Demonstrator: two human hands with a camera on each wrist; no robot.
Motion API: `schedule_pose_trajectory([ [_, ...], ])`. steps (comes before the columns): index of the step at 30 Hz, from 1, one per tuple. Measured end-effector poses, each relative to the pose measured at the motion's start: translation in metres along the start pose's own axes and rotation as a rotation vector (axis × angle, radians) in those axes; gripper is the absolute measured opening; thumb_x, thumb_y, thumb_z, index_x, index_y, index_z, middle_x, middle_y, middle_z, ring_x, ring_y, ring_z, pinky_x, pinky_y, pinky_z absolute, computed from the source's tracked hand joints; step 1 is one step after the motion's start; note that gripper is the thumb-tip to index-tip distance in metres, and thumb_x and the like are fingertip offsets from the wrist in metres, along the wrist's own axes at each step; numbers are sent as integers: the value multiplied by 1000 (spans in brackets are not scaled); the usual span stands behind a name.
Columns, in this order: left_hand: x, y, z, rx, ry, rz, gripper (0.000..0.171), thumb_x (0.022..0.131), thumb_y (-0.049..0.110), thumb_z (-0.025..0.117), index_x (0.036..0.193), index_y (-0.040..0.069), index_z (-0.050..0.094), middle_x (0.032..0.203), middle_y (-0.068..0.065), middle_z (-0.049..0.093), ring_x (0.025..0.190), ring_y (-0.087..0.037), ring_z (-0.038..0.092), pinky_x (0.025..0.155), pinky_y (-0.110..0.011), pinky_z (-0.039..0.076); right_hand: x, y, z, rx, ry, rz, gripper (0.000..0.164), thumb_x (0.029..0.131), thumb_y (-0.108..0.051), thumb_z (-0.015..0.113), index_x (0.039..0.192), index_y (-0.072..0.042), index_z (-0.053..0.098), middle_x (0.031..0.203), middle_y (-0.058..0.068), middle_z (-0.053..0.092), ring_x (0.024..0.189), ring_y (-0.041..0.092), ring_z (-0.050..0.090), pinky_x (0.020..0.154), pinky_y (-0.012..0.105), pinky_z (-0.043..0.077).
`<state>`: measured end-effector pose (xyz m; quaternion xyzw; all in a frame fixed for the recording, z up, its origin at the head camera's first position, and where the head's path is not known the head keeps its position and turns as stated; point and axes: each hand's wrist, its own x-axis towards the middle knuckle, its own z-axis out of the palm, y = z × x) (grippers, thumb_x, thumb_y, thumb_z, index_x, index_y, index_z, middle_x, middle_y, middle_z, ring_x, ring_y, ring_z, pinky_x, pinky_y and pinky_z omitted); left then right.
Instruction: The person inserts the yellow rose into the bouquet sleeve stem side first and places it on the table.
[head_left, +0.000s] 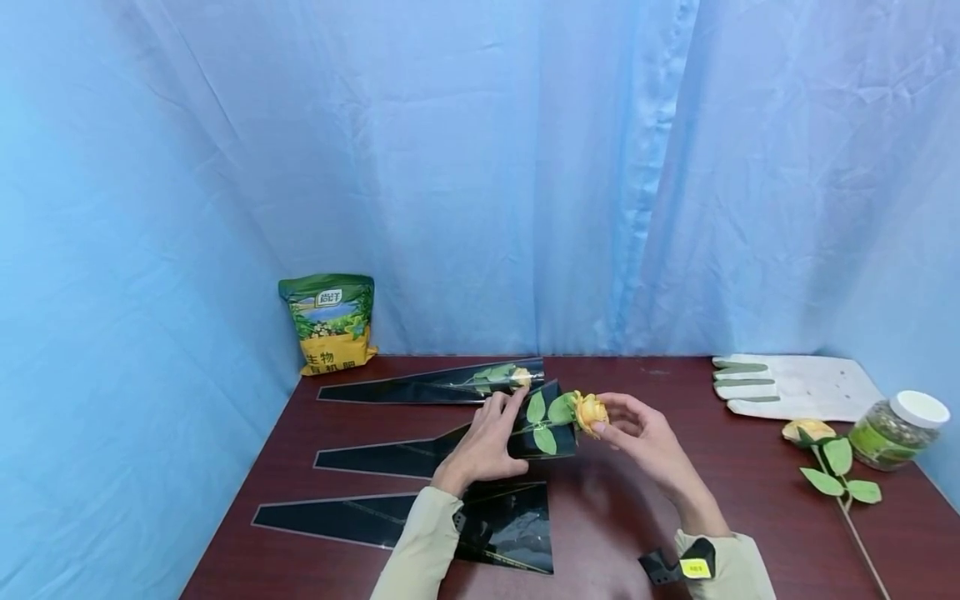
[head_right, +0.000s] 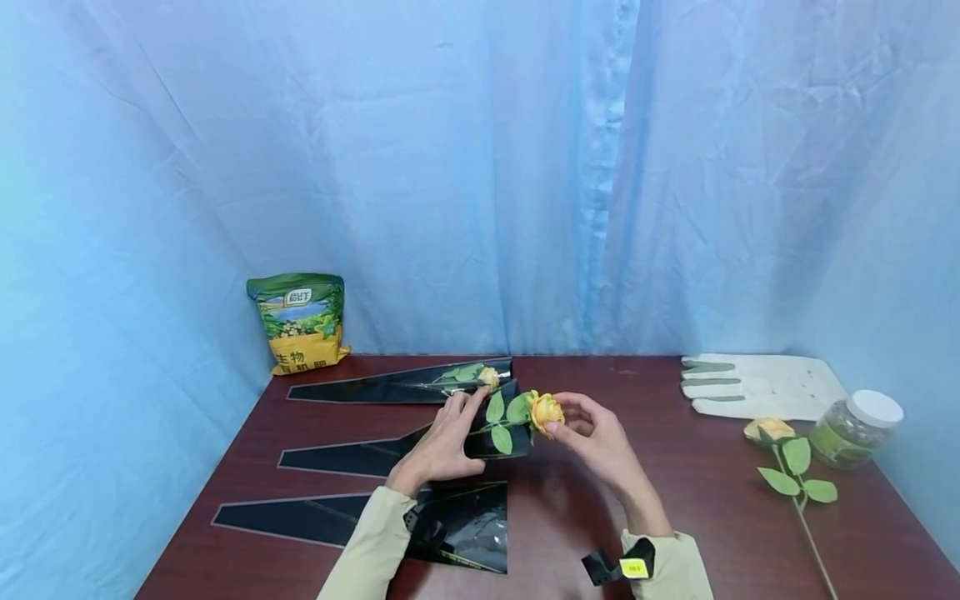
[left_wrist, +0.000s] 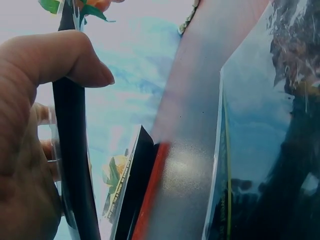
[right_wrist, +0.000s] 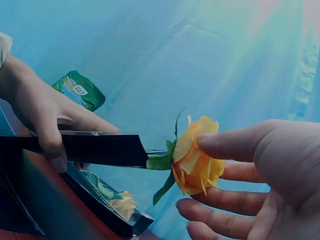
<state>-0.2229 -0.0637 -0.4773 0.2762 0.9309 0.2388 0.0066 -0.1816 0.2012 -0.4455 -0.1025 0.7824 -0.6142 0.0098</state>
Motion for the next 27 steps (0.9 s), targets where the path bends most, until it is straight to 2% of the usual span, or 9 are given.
schedule_pose_trajectory([
  [5,0,2,-1,22,-4,20,108,76,27,80,161,25,13,128,-5,42,99,-15,35,86,-32,31,0,2,2,17,-27,-16,48,94,-13,68,136,5,53,120,24,64,92,-1,69,77,23,59],
  [7,1,3,0,33,-6,26,108,76,28,80,161,25,13,126,-4,42,98,-15,34,85,-31,30,0,2,3,6,-25,-10,48,94,-14,68,136,5,54,122,30,63,92,0,69,78,24,59],
  [13,1,5,1,53,-19,26,108,77,29,80,162,25,13,125,-4,43,99,-14,34,86,-30,30,2,1,7,-89,34,19,44,94,-20,70,131,1,60,115,24,67,86,0,67,76,27,59],
  [20,1,5,3,91,-14,38,108,76,31,80,161,24,15,124,-3,43,100,-14,36,86,-30,32,3,-4,11,-213,103,69,41,94,-34,69,124,-5,67,107,14,71,83,2,65,72,24,55],
  [23,1,6,3,99,-6,44,108,76,31,81,161,24,15,124,-4,43,100,-15,36,87,-31,32,3,-2,10,-235,81,19,40,93,-30,70,125,-6,67,109,14,72,84,1,67,73,22,56],
  [27,1,7,3,106,-5,46,108,76,32,81,161,23,16,124,-4,44,100,-15,37,87,-31,33,1,1,8,-245,34,-92,40,91,-17,73,128,-4,65,114,18,72,89,1,68,77,20,56],
])
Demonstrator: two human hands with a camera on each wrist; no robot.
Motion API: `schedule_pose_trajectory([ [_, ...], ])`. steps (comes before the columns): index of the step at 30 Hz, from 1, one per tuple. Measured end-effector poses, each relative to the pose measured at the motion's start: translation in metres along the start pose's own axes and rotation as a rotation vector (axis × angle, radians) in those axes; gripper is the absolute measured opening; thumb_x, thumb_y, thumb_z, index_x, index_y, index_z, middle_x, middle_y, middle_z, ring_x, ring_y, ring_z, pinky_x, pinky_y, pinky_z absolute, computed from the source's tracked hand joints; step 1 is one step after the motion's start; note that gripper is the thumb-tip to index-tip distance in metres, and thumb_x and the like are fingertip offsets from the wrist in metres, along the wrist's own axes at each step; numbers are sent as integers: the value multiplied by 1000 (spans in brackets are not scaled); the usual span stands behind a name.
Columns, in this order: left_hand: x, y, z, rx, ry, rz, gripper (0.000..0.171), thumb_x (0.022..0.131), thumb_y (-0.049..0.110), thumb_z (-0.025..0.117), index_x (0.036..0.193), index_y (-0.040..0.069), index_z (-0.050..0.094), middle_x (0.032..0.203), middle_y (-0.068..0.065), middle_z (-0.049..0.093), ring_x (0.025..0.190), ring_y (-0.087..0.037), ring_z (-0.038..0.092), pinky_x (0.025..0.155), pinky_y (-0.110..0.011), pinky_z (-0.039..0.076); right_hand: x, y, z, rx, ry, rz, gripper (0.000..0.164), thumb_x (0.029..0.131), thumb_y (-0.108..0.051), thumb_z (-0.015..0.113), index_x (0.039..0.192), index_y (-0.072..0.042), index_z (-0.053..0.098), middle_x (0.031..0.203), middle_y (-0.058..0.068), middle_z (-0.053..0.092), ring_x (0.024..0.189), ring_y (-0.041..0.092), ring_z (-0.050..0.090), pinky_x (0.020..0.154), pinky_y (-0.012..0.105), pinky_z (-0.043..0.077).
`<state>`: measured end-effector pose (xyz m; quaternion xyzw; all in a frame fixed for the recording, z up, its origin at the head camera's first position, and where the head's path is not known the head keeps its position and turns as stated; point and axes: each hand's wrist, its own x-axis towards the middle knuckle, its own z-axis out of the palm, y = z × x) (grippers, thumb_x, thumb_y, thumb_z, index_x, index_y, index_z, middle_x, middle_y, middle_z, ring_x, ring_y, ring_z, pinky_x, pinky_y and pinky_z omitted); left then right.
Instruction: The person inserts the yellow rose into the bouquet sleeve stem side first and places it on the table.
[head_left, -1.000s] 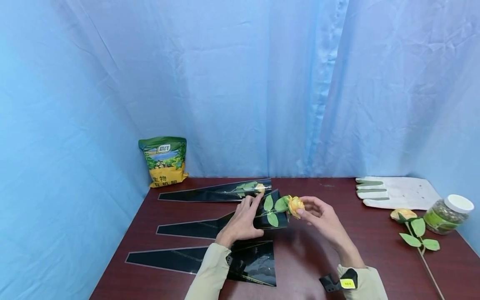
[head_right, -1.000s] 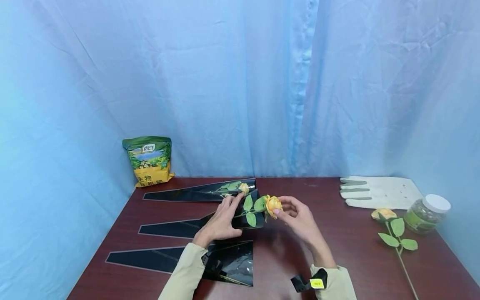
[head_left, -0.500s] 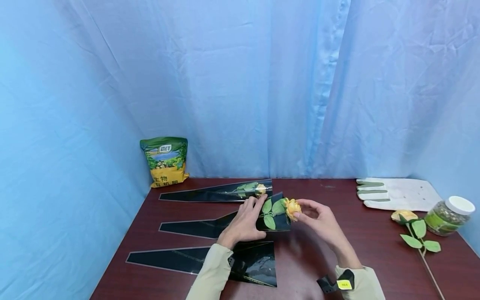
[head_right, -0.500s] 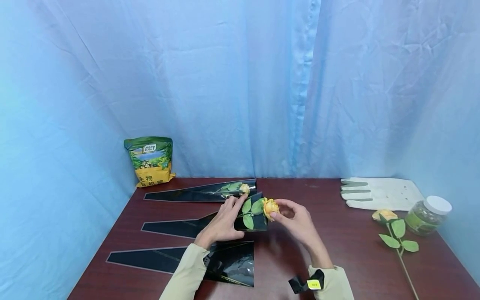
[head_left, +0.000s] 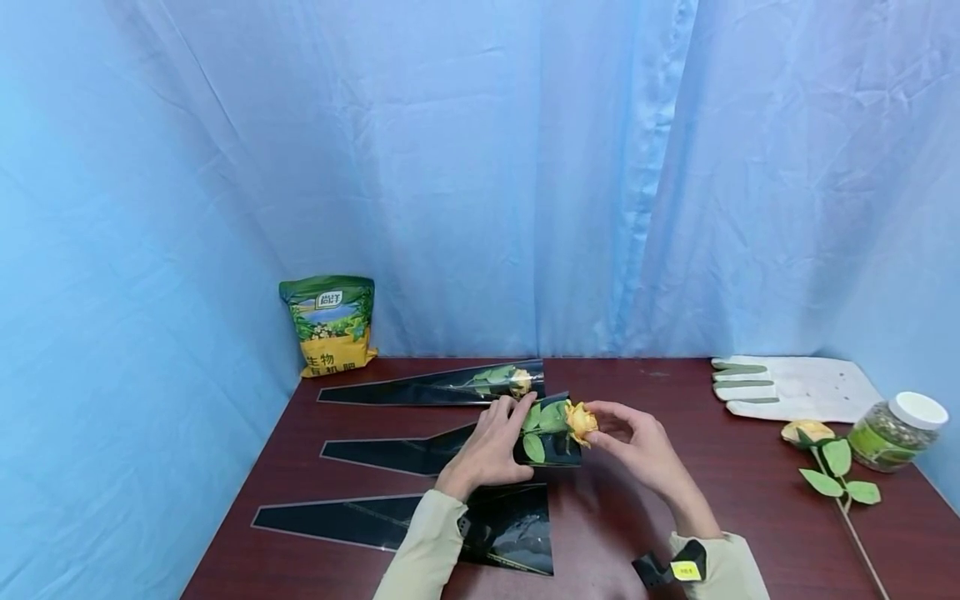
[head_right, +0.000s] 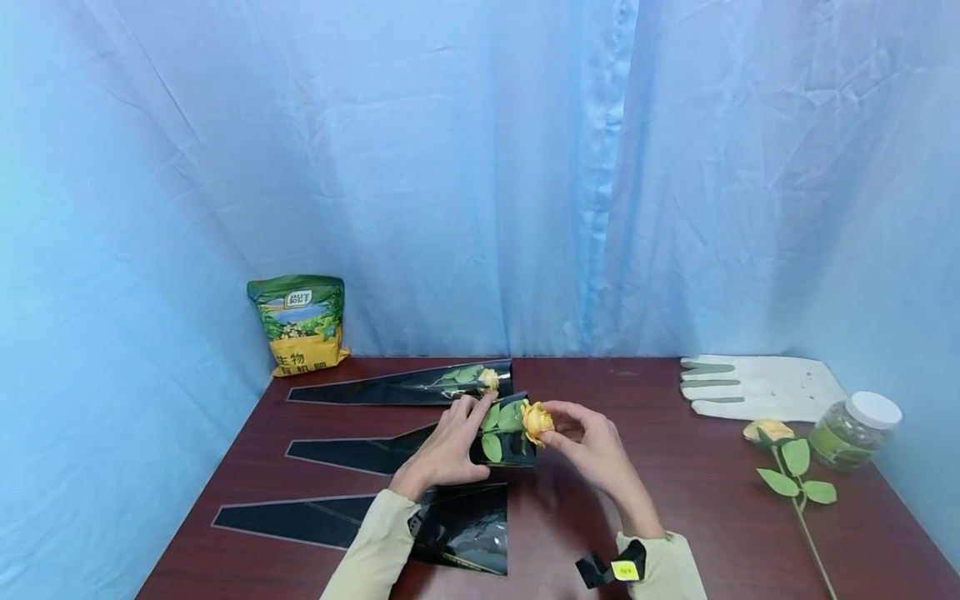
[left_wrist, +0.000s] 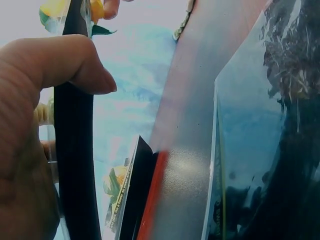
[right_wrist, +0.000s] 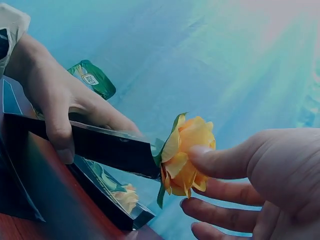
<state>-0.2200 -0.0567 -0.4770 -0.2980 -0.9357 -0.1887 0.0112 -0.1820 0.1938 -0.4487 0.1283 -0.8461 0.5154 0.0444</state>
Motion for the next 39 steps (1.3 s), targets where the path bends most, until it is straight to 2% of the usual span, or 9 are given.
schedule_pose_trajectory([
  [3,0,1,1,1,-10,-4,107,76,32,80,161,24,16,123,-3,44,101,-15,37,88,-31,32,-1,1,1,-28,8,-21,39,90,-15,74,126,-4,66,111,17,73,87,1,68,75,19,56],
  [9,1,1,3,18,-10,0,106,76,32,80,161,24,17,124,-3,45,104,-16,39,92,-33,35,0,-1,5,-112,55,44,34,91,-24,73,118,-5,70,99,11,75,77,1,66,69,21,54],
  [16,1,1,3,29,-8,-5,106,76,33,80,161,25,17,123,-3,45,103,-15,39,91,-33,34,0,-1,6,-101,30,22,36,88,-16,76,121,-5,69,104,13,75,80,3,68,71,21,56],
  [22,1,2,3,38,-7,-2,105,76,34,80,160,24,20,118,-2,45,100,-15,38,88,-32,33,2,-4,9,-116,67,108,35,91,-27,73,116,-3,72,97,11,77,77,12,70,66,21,54],
  [25,1,2,2,37,-10,-7,105,76,34,80,160,25,19,118,-2,45,101,-15,38,88,-32,33,2,-4,11,-106,69,92,35,91,-26,73,118,-4,72,98,12,77,78,12,70,66,21,54],
  [32,1,2,1,34,-12,-17,105,76,34,80,161,26,18,123,-3,46,103,-16,40,91,-33,35,1,-1,13,-116,76,23,34,87,-19,77,119,-9,72,103,11,75,75,2,67,67,20,55],
  [39,1,3,1,40,-4,-14,104,76,34,80,160,26,19,122,-2,46,104,-16,41,94,-35,37,1,1,19,-118,145,35,23,84,-14,80,102,-8,68,91,8,74,74,1,66,68,20,54],
])
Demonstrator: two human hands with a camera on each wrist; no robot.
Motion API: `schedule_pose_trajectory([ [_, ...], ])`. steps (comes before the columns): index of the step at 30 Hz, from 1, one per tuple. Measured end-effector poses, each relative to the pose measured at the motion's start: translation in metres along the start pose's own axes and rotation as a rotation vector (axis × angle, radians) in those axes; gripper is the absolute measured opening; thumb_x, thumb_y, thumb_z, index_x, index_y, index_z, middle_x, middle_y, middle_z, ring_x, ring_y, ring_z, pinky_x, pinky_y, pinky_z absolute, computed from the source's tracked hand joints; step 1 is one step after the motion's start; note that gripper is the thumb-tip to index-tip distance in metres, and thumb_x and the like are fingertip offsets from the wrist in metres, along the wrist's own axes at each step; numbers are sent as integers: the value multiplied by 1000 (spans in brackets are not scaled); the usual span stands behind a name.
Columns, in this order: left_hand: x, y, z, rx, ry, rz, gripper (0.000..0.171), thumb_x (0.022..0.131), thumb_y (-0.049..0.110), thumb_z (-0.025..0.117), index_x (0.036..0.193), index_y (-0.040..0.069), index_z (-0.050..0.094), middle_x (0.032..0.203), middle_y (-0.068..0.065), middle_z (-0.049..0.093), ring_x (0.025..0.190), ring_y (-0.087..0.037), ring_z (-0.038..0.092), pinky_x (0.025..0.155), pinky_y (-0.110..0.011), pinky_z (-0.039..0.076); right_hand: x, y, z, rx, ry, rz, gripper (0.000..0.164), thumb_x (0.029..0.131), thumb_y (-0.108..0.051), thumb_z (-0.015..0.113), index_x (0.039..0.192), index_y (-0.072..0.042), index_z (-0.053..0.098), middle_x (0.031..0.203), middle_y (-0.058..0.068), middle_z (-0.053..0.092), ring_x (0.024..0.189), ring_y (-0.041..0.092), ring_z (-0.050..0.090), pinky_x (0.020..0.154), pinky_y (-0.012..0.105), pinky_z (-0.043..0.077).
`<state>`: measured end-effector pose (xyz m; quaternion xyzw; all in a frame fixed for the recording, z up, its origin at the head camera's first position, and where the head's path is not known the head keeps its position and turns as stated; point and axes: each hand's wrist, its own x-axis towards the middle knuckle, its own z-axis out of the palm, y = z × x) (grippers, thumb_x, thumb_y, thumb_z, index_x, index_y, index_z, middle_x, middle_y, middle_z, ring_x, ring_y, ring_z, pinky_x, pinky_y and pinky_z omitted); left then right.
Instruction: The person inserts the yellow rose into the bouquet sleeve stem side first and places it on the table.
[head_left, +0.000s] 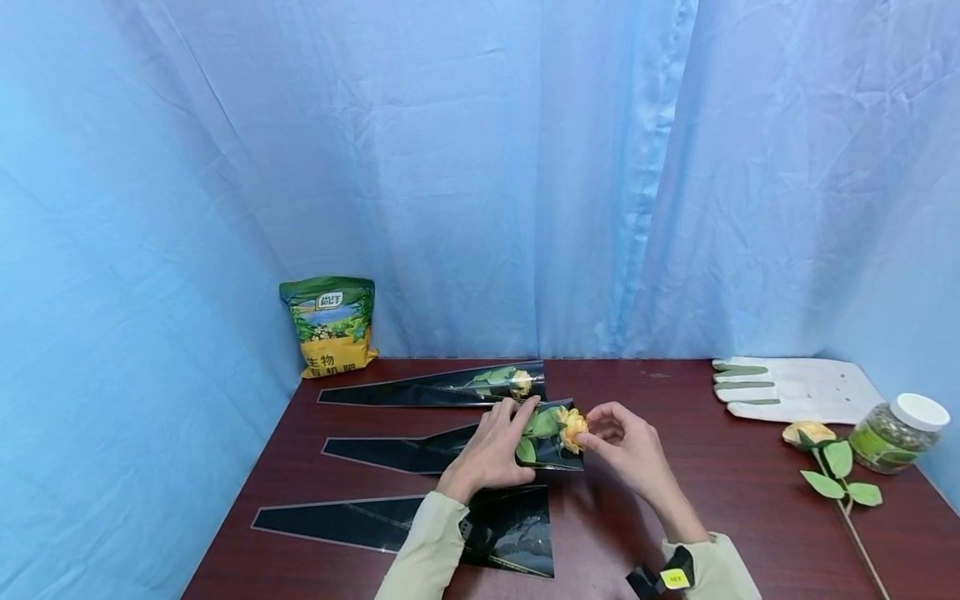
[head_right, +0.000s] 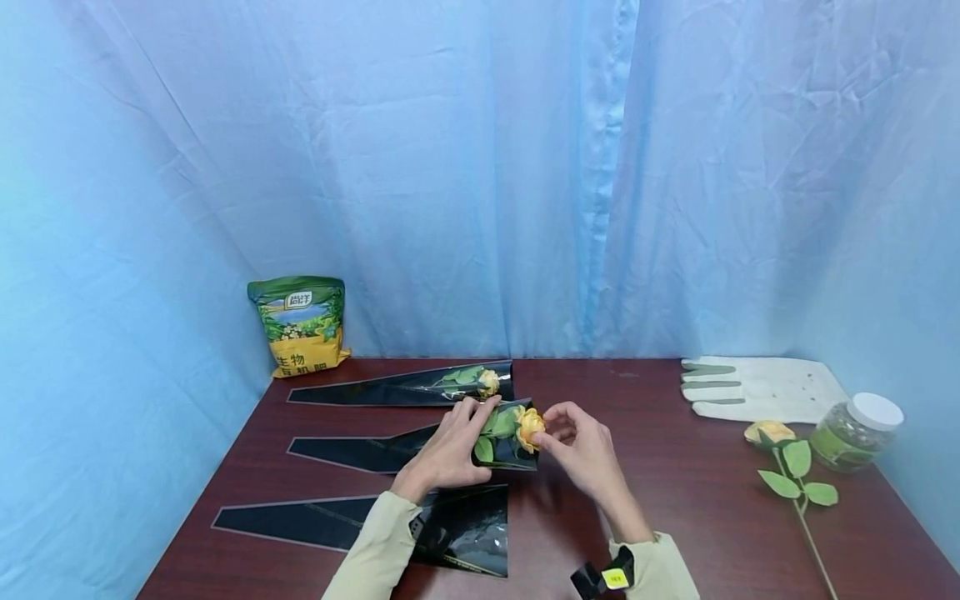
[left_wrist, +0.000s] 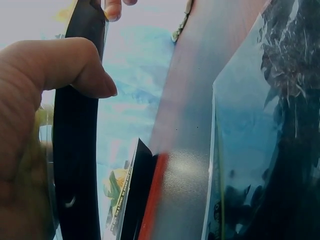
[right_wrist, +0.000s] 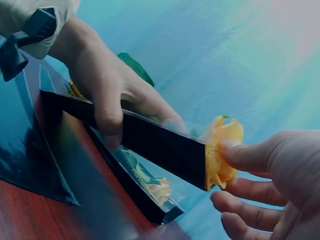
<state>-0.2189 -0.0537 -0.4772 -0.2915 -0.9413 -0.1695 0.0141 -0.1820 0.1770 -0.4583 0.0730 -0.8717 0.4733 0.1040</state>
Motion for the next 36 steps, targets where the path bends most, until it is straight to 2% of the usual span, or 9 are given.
schedule_pose_trajectory([
  [5,0,1,-1,4,-3,-2,104,76,34,80,160,25,19,122,-2,45,103,-15,40,92,-33,36,-2,1,4,5,15,15,18,84,-16,80,96,-9,68,92,7,74,77,1,66,70,19,55],
  [12,-1,1,-3,7,-7,-15,103,78,35,79,161,26,18,121,-2,45,101,-14,39,91,-33,36,-7,3,8,87,-2,3,21,91,-19,73,109,-8,70,102,10,73,85,-5,64,75,18,55],
  [17,0,0,-2,15,-3,-15,102,78,35,79,161,25,19,120,-2,44,100,-14,38,90,-32,35,-9,5,13,85,5,-45,20,98,-20,65,112,-8,71,117,11,69,91,-8,60,79,19,54],
  [21,0,-1,-1,34,4,-13,102,78,36,79,160,24,20,119,-2,45,100,-14,38,90,-32,35,-11,4,16,63,-6,-44,23,101,-23,59,114,-9,72,130,12,63,99,-8,57,80,20,53],
  [24,0,-1,-1,42,9,-13,103,78,37,79,161,23,20,119,-2,45,100,-15,39,90,-33,36,-13,3,19,55,-22,-26,25,102,-25,57,116,-10,72,135,12,60,102,-1,59,79,21,52],
  [27,0,-1,-2,45,12,-14,102,78,37,79,161,23,20,121,-3,45,100,-15,39,91,-33,37,-14,2,22,51,-41,-17,27,101,-28,58,119,-12,71,138,12,57,105,14,64,81,24,53],
  [31,0,-1,-2,48,19,-20,102,78,37,80,160,21,22,122,-4,46,100,-16,40,91,-34,38,-16,0,26,62,-59,-22,31,98,-28,63,123,-11,69,141,14,54,119,32,61,92,42,55],
  [34,0,-1,-1,63,24,-21,101,79,39,80,160,21,22,123,-4,47,100,-16,41,90,-34,38,-17,-2,29,46,-57,-14,35,95,-30,67,125,-11,68,142,14,53,129,37,53,97,55,51],
  [36,0,-1,-1,79,28,-20,101,79,40,80,160,21,23,122,-5,47,99,-16,41,90,-33,38,-18,-3,31,21,-48,-10,37,93,-31,70,125,-11,68,143,14,52,132,39,49,98,57,50],
])
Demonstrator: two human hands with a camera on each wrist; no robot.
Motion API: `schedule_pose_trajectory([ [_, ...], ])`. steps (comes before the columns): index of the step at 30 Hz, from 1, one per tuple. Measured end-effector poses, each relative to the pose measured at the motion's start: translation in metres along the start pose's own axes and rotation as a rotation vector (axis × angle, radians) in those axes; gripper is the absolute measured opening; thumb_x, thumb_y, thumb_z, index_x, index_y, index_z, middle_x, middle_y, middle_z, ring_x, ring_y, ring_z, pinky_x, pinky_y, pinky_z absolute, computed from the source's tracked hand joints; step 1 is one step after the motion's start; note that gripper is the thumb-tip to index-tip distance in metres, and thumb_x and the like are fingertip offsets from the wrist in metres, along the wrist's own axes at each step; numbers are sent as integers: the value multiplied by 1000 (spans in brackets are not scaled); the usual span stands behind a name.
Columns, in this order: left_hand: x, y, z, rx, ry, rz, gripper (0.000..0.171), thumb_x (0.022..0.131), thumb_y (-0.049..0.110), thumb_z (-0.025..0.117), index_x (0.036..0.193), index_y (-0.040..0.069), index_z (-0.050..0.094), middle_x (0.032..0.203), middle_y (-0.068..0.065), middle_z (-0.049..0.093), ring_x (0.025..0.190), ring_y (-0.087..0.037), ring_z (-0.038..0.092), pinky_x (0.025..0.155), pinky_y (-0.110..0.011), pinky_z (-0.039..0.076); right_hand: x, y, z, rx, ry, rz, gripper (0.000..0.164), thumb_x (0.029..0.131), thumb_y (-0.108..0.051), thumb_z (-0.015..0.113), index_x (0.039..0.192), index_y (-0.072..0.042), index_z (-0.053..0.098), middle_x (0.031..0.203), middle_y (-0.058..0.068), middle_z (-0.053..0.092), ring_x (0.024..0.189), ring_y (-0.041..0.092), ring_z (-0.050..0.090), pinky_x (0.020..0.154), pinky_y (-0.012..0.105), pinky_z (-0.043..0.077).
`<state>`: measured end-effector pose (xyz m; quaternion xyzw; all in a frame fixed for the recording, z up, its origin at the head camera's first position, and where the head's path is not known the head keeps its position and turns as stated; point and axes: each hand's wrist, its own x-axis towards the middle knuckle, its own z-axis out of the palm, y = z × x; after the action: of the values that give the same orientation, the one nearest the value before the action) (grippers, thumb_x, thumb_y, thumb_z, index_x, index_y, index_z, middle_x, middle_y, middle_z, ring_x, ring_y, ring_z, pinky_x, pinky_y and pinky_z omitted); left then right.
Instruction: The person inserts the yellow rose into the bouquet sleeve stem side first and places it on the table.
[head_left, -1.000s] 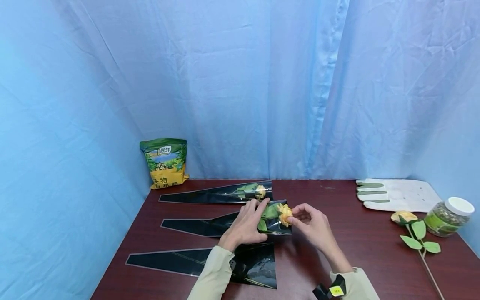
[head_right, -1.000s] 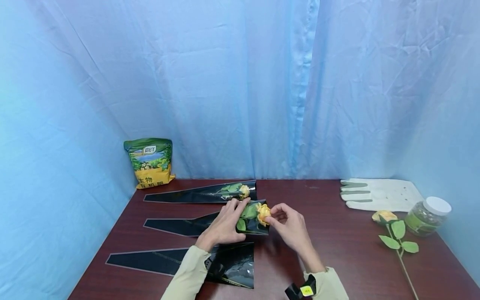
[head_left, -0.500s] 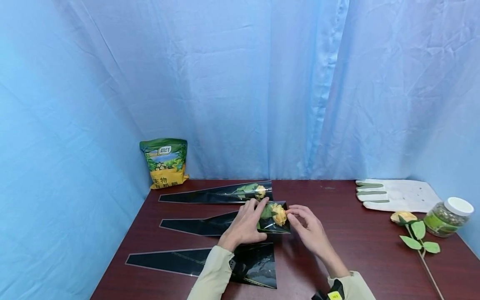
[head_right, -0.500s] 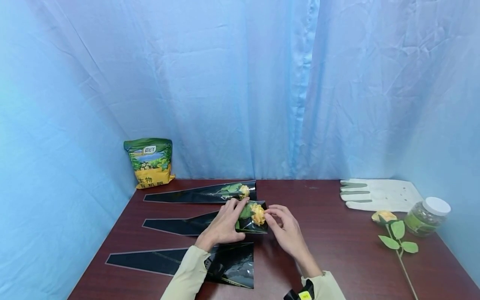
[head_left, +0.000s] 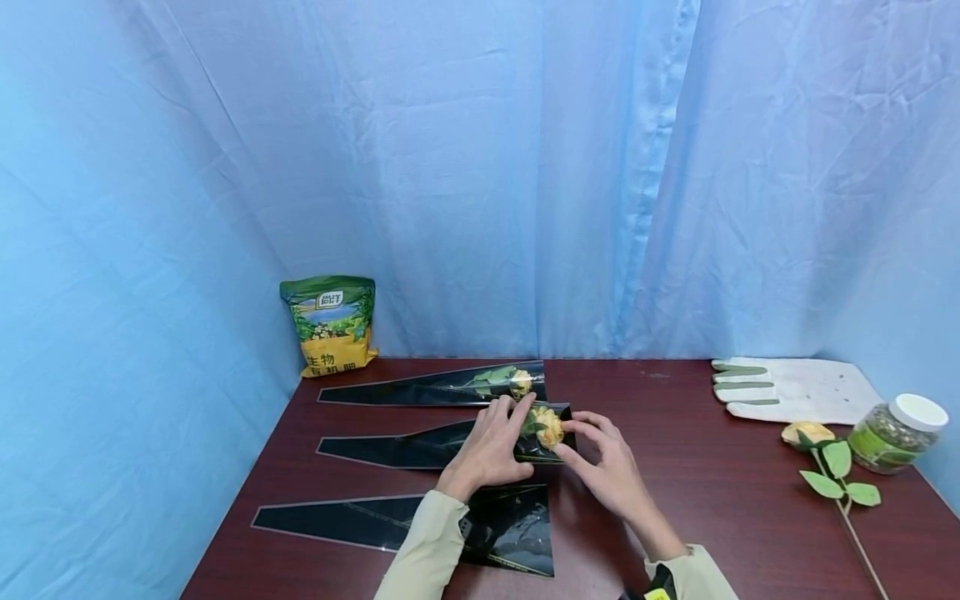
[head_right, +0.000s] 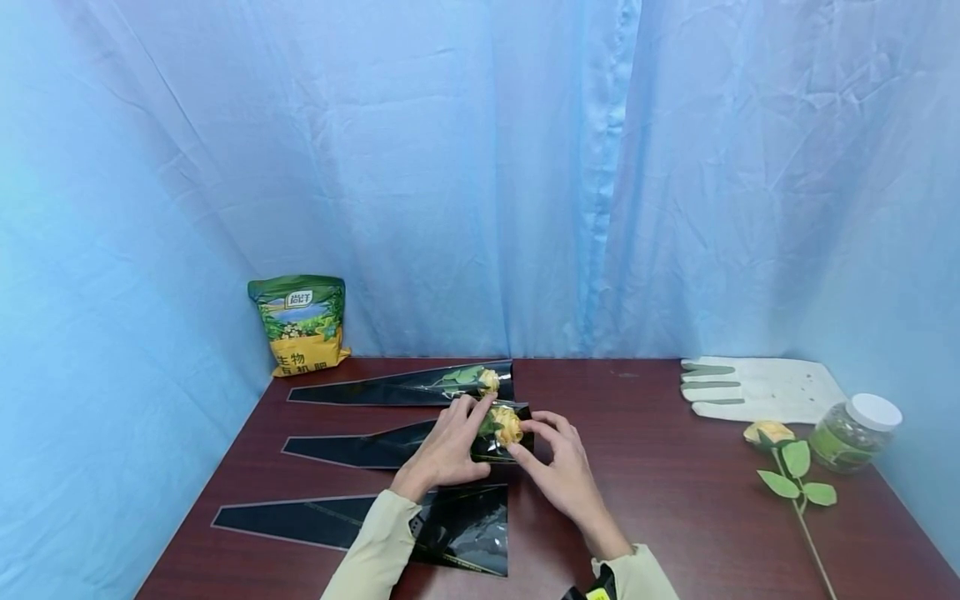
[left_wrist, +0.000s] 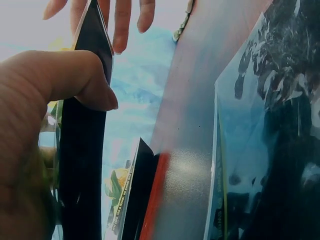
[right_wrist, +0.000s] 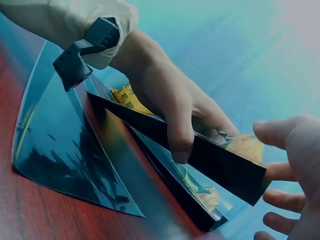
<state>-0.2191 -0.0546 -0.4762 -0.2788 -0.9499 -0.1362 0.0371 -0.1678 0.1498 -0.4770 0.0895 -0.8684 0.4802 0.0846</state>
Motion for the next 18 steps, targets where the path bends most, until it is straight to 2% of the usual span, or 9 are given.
schedule_pose_trajectory([
  [3,0,0,0,21,7,-1,101,79,41,79,160,20,23,122,-5,47,98,-15,41,88,-32,38,0,-2,3,-42,19,1,41,91,-34,72,125,-12,69,144,14,53,135,39,46,99,58,49],
  [8,0,0,0,31,8,-13,100,79,42,79,159,20,24,123,-5,48,98,-15,42,87,-32,38,-1,-4,7,-52,22,6,44,90,-35,73,127,-12,68,147,14,52,137,39,45,100,58,48],
  [18,1,-2,2,47,10,-16,99,79,42,80,159,20,26,122,-5,48,96,-16,41,87,-32,38,-3,-7,16,-78,7,29,47,89,-38,74,129,-14,68,153,15,41,141,42,32,101,66,39],
])
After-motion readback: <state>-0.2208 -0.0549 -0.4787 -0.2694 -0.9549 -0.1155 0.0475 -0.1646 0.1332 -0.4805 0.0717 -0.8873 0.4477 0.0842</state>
